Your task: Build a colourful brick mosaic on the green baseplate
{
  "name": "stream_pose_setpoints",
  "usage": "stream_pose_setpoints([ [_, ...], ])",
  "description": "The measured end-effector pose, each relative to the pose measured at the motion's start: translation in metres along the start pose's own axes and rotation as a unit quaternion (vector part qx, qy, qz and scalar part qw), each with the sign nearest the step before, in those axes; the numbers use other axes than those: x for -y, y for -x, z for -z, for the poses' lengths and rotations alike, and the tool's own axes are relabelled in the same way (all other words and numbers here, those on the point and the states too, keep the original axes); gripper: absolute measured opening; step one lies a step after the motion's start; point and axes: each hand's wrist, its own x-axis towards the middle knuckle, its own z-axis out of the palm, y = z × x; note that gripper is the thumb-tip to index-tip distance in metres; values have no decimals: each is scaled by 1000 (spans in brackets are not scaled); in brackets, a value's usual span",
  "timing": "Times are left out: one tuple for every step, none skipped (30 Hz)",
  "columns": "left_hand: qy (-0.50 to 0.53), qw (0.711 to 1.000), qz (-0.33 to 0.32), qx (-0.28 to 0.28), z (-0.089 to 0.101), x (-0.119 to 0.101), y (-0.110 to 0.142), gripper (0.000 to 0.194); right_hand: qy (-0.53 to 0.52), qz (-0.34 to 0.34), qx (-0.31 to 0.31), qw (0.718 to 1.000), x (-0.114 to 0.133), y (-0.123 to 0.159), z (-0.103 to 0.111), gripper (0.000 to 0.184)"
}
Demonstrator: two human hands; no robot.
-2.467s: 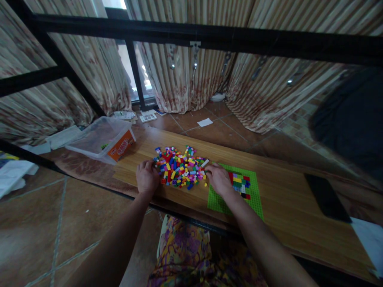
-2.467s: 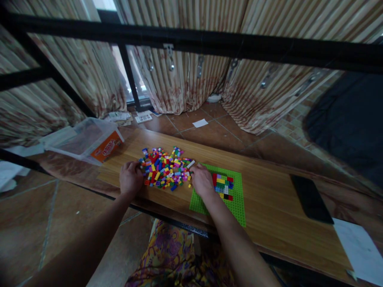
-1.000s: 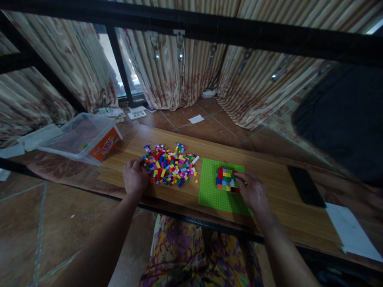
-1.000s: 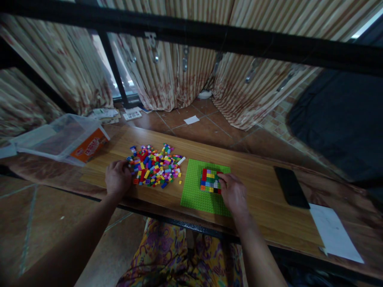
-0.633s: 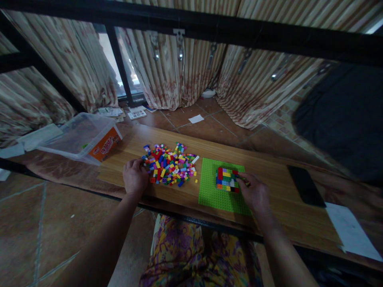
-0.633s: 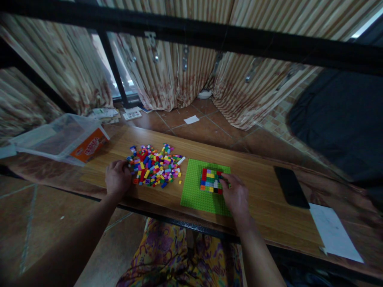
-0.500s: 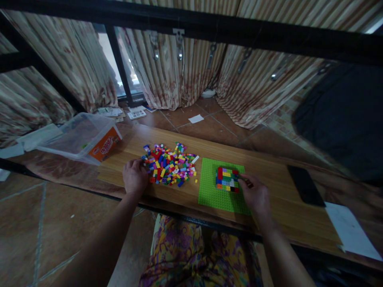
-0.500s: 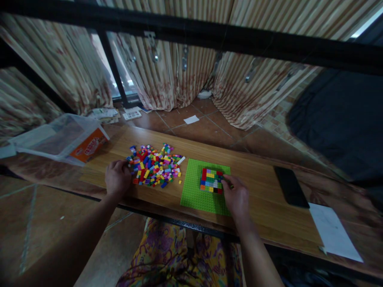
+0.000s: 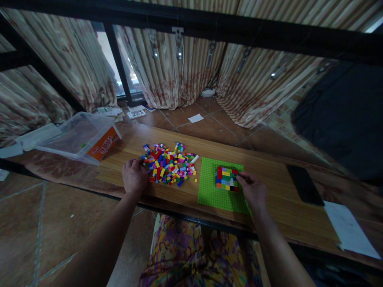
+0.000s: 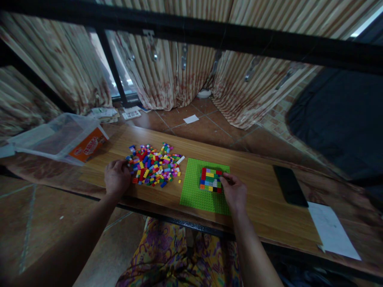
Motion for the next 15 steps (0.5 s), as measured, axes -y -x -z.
stream_pose_setpoints([
  [1, 1000, 1, -1, 0, 0, 0, 32, -3, -4, -4, 1000, 1, 0, -1, 37],
  [2, 1000, 2, -2, 0, 0, 0, 32, -6, -5, -6, 1000, 1, -1, -1, 36],
  [3, 1000, 2, -4, 0, 0, 0, 32, -9, -7, -7, 1000, 1, -1, -2, 35],
  [4, 1000, 3, -5, 0, 0, 0, 32, -12, -7, -8, 1000, 1, -1, -2, 34],
  [5, 1000, 3, -5, 0, 0, 0, 32, -14, -8, -8, 1000, 1, -1, -2, 33],
  [5, 1000, 3, -3, 0, 0, 0, 32, -14, -10, -7, 1000, 1, -2, -2, 33],
  [5, 1000, 3, -1, 0, 0, 0, 32, -14, -10, -7, 1000, 1, -2, -2, 33],
  [4, 1000, 4, 1, 0, 0, 0, 32, -13, -10, -6, 1000, 1, -2, -2, 32],
  [3, 1000, 5, 3, 0, 0, 0, 32, -11, -9, -6, 1000, 1, -2, -2, 32],
  [3, 1000, 5, 5, 0, 0, 0, 32, -9, -7, -4, 1000, 2, -2, -2, 31],
  [2, 1000, 5, 6, 0, 0, 0, 32, -8, -6, -3, 1000, 3, -2, -1, 30],
  [2, 1000, 5, 6, 0, 0, 0, 33, -7, -8, -4, 1000, 4, -2, -1, 30],
  [2, 1000, 5, 6, 0, 0, 0, 33, -7, -10, -4, 1000, 5, -1, -1, 29],
  [1, 1000, 6, 6, 0, 0, 0, 33, -8, -12, -5, 1000, 5, 0, -2, 30],
  [1, 1000, 7, 5, 0, 0, 0, 33, -10, -13, -8, 1000, 6, 0, -2, 30],
])
